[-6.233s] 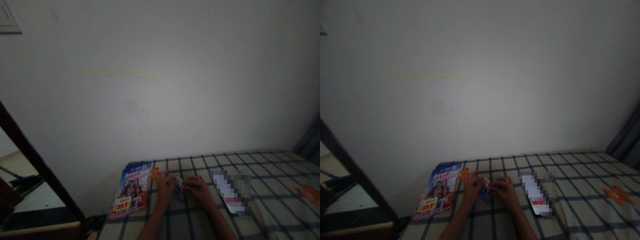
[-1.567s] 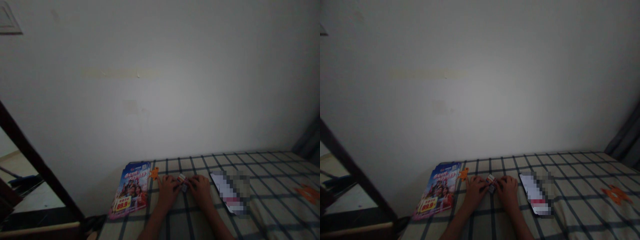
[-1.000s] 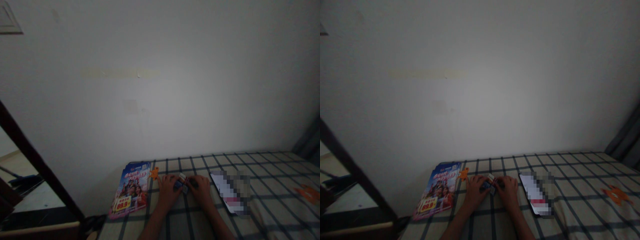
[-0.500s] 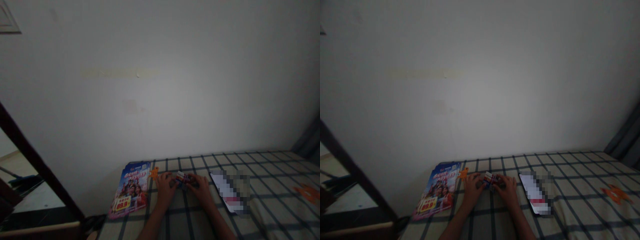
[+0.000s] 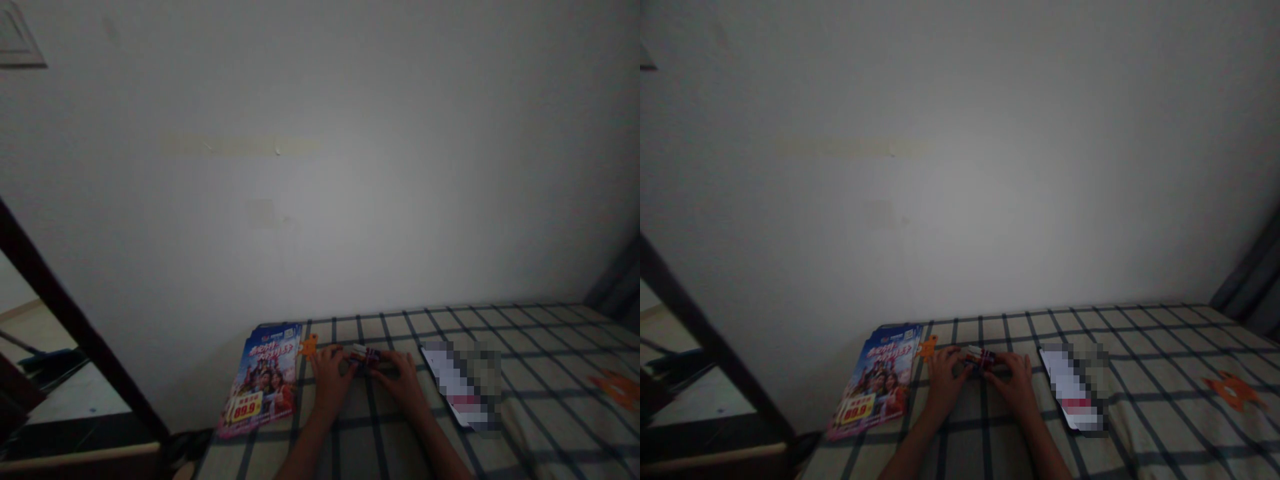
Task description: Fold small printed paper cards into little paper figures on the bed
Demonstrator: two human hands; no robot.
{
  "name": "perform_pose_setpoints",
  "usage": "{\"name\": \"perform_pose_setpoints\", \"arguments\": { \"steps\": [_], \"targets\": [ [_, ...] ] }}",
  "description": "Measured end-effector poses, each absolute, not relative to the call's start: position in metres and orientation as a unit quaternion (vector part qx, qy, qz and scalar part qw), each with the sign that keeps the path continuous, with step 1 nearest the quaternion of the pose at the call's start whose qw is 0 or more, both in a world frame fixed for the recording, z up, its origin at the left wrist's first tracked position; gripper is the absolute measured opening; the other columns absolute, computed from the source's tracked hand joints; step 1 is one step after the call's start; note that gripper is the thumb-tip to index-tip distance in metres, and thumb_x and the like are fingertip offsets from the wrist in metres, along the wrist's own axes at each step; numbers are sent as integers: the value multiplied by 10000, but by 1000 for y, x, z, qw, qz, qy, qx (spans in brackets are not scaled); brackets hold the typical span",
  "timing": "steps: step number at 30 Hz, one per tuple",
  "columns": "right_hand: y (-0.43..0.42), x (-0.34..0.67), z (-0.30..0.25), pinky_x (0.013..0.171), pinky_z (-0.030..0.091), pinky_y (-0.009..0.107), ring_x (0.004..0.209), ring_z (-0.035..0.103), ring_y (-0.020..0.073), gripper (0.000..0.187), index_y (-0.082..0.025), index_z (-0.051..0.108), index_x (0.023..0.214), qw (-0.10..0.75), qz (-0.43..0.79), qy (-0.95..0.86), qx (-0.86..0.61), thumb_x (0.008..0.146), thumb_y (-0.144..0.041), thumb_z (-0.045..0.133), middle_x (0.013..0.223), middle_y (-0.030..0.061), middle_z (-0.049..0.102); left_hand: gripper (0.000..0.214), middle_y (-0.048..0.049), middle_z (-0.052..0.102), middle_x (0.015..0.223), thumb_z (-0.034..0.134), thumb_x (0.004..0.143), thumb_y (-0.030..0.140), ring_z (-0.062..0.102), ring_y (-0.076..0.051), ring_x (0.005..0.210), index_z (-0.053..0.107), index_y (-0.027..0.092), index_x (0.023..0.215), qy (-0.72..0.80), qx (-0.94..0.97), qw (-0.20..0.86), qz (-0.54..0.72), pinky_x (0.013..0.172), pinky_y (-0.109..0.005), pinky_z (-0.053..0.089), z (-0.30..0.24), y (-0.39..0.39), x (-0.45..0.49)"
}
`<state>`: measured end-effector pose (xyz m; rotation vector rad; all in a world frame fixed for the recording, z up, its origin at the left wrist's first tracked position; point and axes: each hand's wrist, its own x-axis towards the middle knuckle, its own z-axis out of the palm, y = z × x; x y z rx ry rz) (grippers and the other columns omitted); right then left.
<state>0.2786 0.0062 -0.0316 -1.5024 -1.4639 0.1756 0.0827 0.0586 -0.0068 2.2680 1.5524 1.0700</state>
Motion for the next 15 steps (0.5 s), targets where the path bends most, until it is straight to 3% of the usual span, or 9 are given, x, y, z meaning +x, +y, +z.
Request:
{"name": "perform_pose_setpoints", "arguments": {
  "steps": [5, 7, 12, 15],
  "targets": [
    [11, 284, -37, 963, 459, 491, 928, 660, 252, 237, -228, 703, 937, 516, 33, -605, -605, 852, -428, 608, 944, 66, 722, 194, -45, 654, 1154, 702, 813, 400, 535, -284, 1134, 740, 270, 952, 518, 762, 106, 374, 1045, -513, 327, -7, 60, 82],
    [10, 287, -36, 868, 493, 428, 922, 642, 251, 233, -210, 692, 939, 530, -8, -596, -603, 869, -407, 590, 937, 82, 715, 220, -42, 652, 1143, 686, 827, 404, 538, -277, 1127, 728, 275, 1000, 513, 760, 114, 383, 1046, -508, 332, -7, 60, 82],
    [0, 282, -22, 943, 430, 471, 964, 594, 249, 153, -233, 685, 980, 477, -133, -602, -626, 884, -279, 575, 956, 61, 705, 331, -50, 649, 1141, 644, 861, 409, 538, -272, 1108, 687, 281, 1164, 512, 757, 111, 390, 1037, -501, 356, -6, 59, 81],
    [-4, 273, -14, 1089, 290, 569, 1022, 569, 253, 130, -291, 700, 924, 412, -172, -636, -630, 862, -227, 605, 939, 18, 701, 369, -52, 639, 1159, 624, 880, 400, 528, -270, 1113, 666, 308, 1235, 512, 761, 99, 385, 1036, -502, 362, -5, 59, 81]
  ]
}}
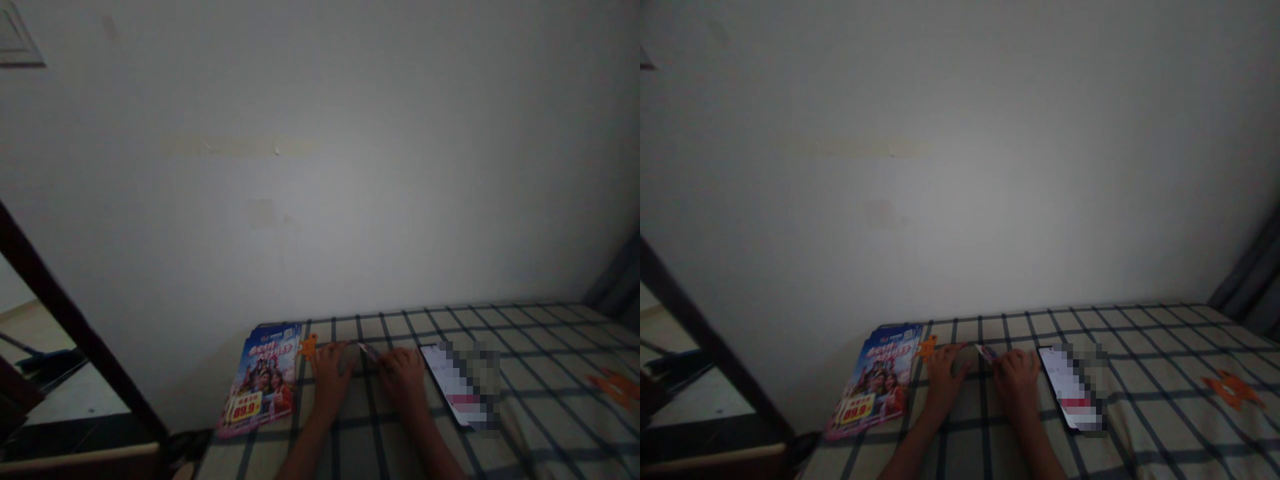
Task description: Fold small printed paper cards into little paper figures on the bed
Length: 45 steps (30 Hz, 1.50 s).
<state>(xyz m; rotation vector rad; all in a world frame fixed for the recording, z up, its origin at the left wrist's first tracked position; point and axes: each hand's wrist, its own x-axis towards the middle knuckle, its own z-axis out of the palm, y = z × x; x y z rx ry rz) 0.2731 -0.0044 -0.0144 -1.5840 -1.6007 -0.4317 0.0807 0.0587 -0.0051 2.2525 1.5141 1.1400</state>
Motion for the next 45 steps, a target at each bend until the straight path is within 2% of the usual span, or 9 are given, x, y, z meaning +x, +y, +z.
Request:
{"name": "perform_pose_setpoints", "arguments": {
  "steps": [6, 10, 16, 20, 24, 28, 34, 40, 45],
  "targets": [
    [-3, 263, -16, 1133, 193, 637, 1200, 512, 293, 124, -369, 734, 901, 352, -148, -678, -627, 826, -279, 694, 1081, -3, 703, 222, -52, 625, 1173, 601, 905, 421, 511, -279, 1139, 771, 336, 1019, 516, 774, 83, 357, 1030, -516, 357, -1, 54, 83],
    [-2, 264, -19, 1128, 133, 694, 1236, 507, 319, 139, -402, 733, 956, 317, -99, -692, -641, 852, -337, 667, 1126, -6, 710, 221, -53, 619, 1204, 604, 900, 446, 498, -292, 1175, 784, 340, 974, 529, 778, 79, 329, 1077, -567, 294, 4, 48, 85],
    [1, 271, -23, 1119, 257, 620, 1229, 534, 274, 376, -322, 663, 1195, 353, -40, -667, -655, 898, -202, 465, 1213, 31, 696, 282, -71, 591, 1247, 640, 855, 546, 466, -332, 1228, 764, 384, 1051, 553, 774, 68, 300, 1105, -629, 214, 8, 43, 88],
    [1, 272, -24, 1105, 265, 614, 1263, 507, 286, 398, -328, 712, 1088, 353, -29, -662, -660, 862, -135, 446, 1240, 17, 688, 297, -87, 570, 1281, 618, 878, 536, 458, -346, 1245, 746, 388, 1101, 553, 779, 55, 290, 1108, -646, 194, 8, 43, 87],
    [0, 272, -22, 1098, 272, 596, 1218, 534, 281, 347, -322, 725, 1024, 344, -19, -663, -664, 865, -145, 472, 1143, 14, 720, 277, -90, 561, 1305, 616, 900, 362, 465, -336, 1248, 721, 367, 1156, 562, 777, 55, 278, 1103, -614, 239, 7, 46, 84],
    [1, 273, -20, 1067, 333, 523, 1152, 561, 263, 323, -333, 723, 1032, 342, -27, -678, -650, 863, -158, 510, 1079, 19, 722, 224, -82, 587, 1270, 604, 891, 253, 483, -314, 1223, 767, 319, 1030, 571, 768, 68, 280, 1103, -566, 270, 8, 49, 82],
    [3, 272, -22, 1051, 337, 518, 1161, 540, 276, 261, -337, 722, 1023, 338, -50, -679, -650, 859, -216, 559, 1147, 18, 694, 195, -63, 597, 1269, 663, 866, 346, 472, -326, 1223, 776, 365, 1024, 560, 774, 69, 287, 1101, -586, 269, 8, 47, 83],
    [2, 272, -23, 1058, 296, 556, 1097, 545, 287, 208, -303, 726, 945, 335, -69, -657, -672, 906, -274, 523, 1028, 36, 715, 225, -53, 569, 1339, 631, 898, 407, 449, -348, 1262, 741, 450, 1089, 552, 786, 53, 273, 1108, -661, 216, 7, 46, 85],
    [1, 270, -20, 1003, 343, 524, 1066, 534, 299, 163, -303, 735, 890, 328, -92, -631, -697, 881, -285, 573, 997, 53, 702, 242, -37, 520, 1420, 613, 911, 391, 383, -365, 1331, 726, 468, 1111, 547, 794, 62, 259, 1109, -693, 184, 8, 47, 84]
  ]
}}
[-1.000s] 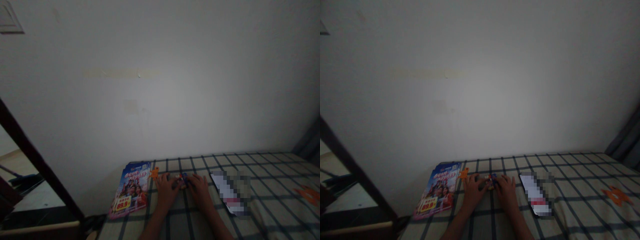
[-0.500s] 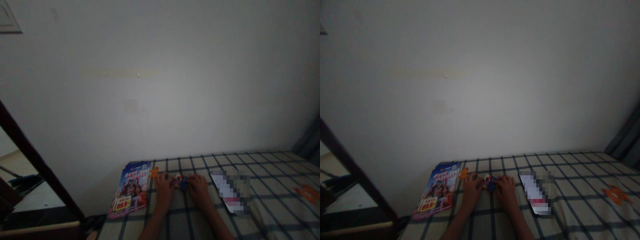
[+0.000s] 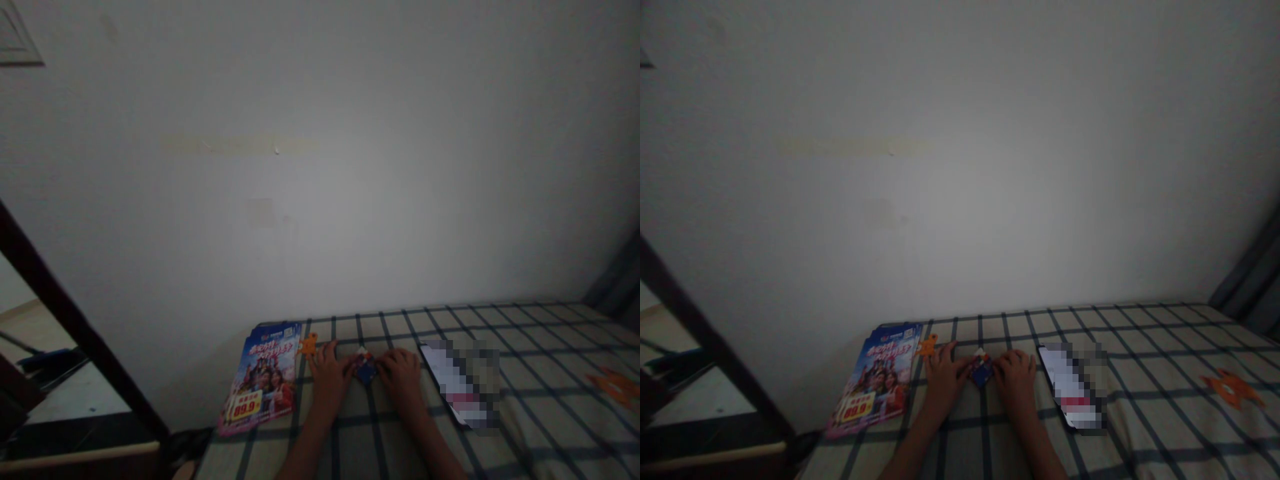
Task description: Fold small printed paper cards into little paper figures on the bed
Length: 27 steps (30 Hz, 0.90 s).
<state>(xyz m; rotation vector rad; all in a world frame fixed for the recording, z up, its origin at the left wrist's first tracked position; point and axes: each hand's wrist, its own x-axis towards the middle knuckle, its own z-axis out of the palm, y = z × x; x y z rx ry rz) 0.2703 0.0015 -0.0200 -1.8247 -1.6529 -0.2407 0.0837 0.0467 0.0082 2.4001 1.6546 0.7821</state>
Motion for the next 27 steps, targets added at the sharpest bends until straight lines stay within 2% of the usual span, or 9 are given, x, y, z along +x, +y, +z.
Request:
{"name": "perform_pose_setpoints", "arguments": {
  "steps": [4, 11, 16, 21, 25, 27],
  "targets": [
    [1, 270, -19, 971, 357, 534, 1085, 522, 323, 144, -321, 748, 882, 318, -99, -623, -708, 865, -304, 607, 1031, 67, 692, 244, -32, 524, 1431, 604, 913, 428, 371, -374, 1351, 710, 497, 1121, 539, 801, 65, 251, 1100, -704, 200, 10, 47, 80],
    [-4, 268, -19, 1021, 320, 587, 1153, 506, 332, 173, -352, 739, 972, 307, -102, -628, -708, 819, -393, 669, 1080, 63, 674, 240, -27, 547, 1416, 616, 883, 516, 388, -399, 1350, 714, 513, 1102, 535, 805, 57, 251, 1088, -741, 177, 12, 49, 77],
    [-10, 265, -16, 1038, 316, 595, 1186, 499, 340, 287, -360, 716, 1049, 299, -95, -630, -710, 767, -415, 709, 1114, 69, 655, 270, -34, 555, 1406, 605, 886, 516, 387, -402, 1349, 694, 518, 1141, 529, 811, 68, 240, 1080, -755, 165, 14, 49, 75],
    [-10, 262, -15, 1028, 345, 575, 1154, 527, 334, 273, -326, 715, 1018, 299, -90, -630, -711, 776, -450, 703, 1102, 80, 649, 292, -31, 546, 1408, 601, 903, 476, 372, -385, 1363, 662, 531, 1183, 524, 818, 57, 229, 1086, -751, 145, 13, 46, 74],
    [-7, 259, -19, 1065, 280, 631, 1140, 537, 336, 145, -307, 723, 931, 295, -114, -619, -719, 834, -397, 662, 1102, 84, 658, 336, -62, 540, 1399, 610, 907, 450, 386, -345, 1353, 647, 461, 1240, 527, 810, 28, 254, 1112, -700, 172, 12, 44, 75],
    [-5, 258, -21, 1073, 251, 656, 1139, 540, 344, 117, -299, 721, 904, 289, -123, -617, -721, 842, -377, 659, 1108, 88, 664, 279, -66, 558, 1371, 621, 900, 450, 413, -337, 1322, 702, 400, 1162, 531, 806, 25, 259, 1112, -684, 196, 12, 44, 76]
  ]
}}
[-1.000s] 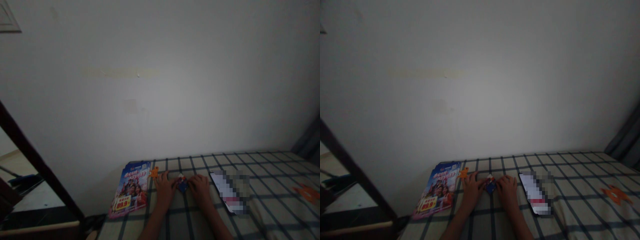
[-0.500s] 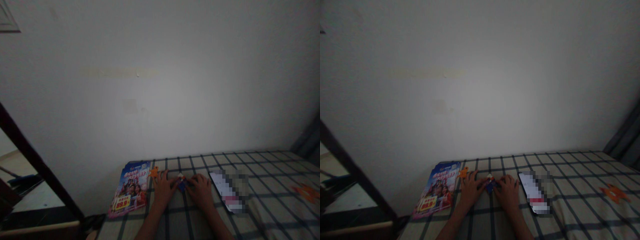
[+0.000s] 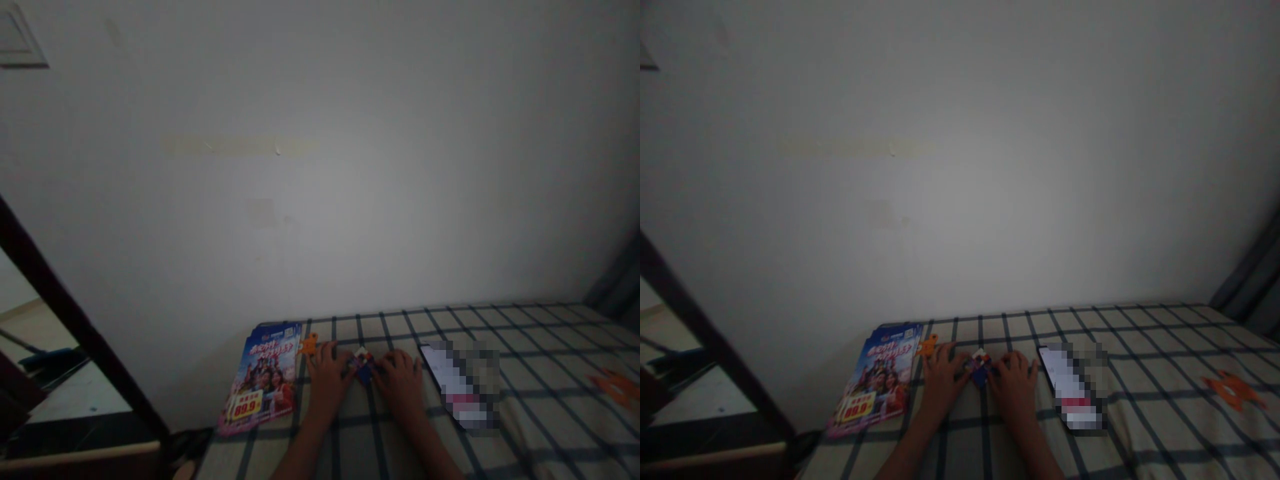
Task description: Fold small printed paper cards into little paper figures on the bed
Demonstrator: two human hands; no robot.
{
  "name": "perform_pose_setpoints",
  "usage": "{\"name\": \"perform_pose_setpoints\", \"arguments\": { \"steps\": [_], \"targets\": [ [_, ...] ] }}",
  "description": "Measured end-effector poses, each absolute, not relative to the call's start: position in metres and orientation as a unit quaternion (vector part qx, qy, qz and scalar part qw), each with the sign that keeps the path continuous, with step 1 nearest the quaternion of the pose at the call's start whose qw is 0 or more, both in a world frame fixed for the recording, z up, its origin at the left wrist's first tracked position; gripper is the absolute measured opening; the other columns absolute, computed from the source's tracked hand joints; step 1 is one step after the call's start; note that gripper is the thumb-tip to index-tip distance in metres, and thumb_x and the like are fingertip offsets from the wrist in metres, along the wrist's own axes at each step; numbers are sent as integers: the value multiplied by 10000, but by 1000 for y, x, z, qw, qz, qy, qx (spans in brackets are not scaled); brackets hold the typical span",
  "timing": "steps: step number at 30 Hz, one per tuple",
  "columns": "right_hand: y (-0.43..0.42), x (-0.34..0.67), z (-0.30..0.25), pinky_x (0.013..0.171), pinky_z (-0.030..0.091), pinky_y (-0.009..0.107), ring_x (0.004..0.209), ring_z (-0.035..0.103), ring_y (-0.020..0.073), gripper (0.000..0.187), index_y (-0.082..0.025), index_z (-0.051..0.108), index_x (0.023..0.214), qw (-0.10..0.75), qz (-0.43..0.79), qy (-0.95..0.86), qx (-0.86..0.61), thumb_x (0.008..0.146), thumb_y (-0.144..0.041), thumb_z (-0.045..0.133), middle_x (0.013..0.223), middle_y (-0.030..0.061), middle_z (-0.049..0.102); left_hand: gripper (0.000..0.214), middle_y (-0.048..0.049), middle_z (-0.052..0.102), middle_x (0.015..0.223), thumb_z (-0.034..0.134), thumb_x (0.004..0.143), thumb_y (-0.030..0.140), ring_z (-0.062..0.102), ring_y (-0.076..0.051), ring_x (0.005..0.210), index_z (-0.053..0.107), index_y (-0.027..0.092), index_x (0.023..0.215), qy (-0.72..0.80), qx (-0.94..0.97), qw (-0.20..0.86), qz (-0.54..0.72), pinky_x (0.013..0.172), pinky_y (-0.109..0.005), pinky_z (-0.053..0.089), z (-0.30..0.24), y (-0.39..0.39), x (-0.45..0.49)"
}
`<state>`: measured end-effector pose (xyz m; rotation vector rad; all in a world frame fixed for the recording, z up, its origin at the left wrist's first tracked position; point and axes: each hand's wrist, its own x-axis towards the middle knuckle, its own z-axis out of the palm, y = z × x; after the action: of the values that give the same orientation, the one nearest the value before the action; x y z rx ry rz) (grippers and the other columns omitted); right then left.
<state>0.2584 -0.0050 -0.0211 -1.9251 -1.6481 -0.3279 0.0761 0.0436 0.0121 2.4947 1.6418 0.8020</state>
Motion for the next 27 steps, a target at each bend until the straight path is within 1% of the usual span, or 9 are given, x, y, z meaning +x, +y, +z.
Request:
{"name": "perform_pose_setpoints", "arguments": {
  "steps": [3, 5, 7, 9, 12, 16, 22, 27],
  "targets": [
    [-4, 257, -21, 1084, 211, 686, 1177, 525, 358, 135, -298, 714, 956, 283, -126, -624, -718, 850, -353, 653, 1128, 90, 672, 179, -45, 585, 1346, 638, 893, 435, 426, -338, 1297, 756, 360, 1005, 528, 808, 22, 263, 1114, -691, 180, 12, 44, 77],
    [-5, 257, -19, 1104, 165, 699, 1194, 521, 345, 174, -310, 703, 1023, 281, -122, -634, -710, 864, -332, 635, 1140, 78, 677, 158, -30, 592, 1352, 646, 891, 422, 416, -342, 1305, 763, 372, 984, 531, 804, 23, 266, 1118, -705, 144, 11, 45, 76],
    [-6, 256, -15, 1128, 93, 703, 1204, 521, 318, 187, -317, 696, 1051, 279, -117, -642, -705, 887, -315, 607, 1142, 63, 682, 157, -11, 587, 1375, 640, 895, 428, 401, -344, 1326, 764, 398, 987, 541, 798, 34, 264, 1119, -719, 103, 9, 46, 76],
    [-9, 255, -11, 1141, 18, 700, 1220, 514, 290, 172, -320, 703, 1030, 274, -110, -644, -706, 913, -303, 579, 1129, 46, 688, 165, 3, 577, 1402, 628, 899, 454, 383, -343, 1353, 764, 417, 986, 555, 789, 53, 257, 1119, -728, 69, 8, 48, 75],
    [-12, 253, -4, 1147, -43, 682, 1244, 498, 259, 172, -336, 724, 980, 261, -97, -649, -708, 934, -294, 564, 1105, 25, 697, 182, 11, 564, 1428, 612, 900, 488, 358, -346, 1383, 773, 424, 957, 574, 777, 74, 247, 1118, -736, 31, 7, 50, 75],
    [-14, 251, 1, 1147, -42, 678, 1225, 506, 250, 162, -345, 735, 943, 251, -87, -645, -717, 936, -314, 576, 1071, 13, 698, 181, 18, 553, 1445, 618, 887, 512, 354, -356, 1392, 772, 449, 957, 581, 774, 78, 240, 1113, -741, -12, 10, 50, 75],
    [-12, 253, -1, 1130, 43, 700, 1216, 504, 282, 156, -346, 728, 993, 241, -63, -637, -729, 910, -395, 605, 1135, 30, 679, 228, 42, 490, 1504, 616, 853, 596, 308, -382, 1422, 769, 463, 959, 573, 780, 85, 239, 1098, -756, -51, 18, 46, 72],
    [-11, 256, -5, 1127, 47, 705, 1230, 494, 306, 259, -345, 716, 1053, 232, -42, -640, -731, 865, -507, 640, 1187, 46, 659, 243, 60, 467, 1521, 643, 830, 595, 290, -386, 1436, 743, 490, 1025, 573, 785, 101, 213, 1095, -765, -37, 24, 42, 68]
  ]
}}
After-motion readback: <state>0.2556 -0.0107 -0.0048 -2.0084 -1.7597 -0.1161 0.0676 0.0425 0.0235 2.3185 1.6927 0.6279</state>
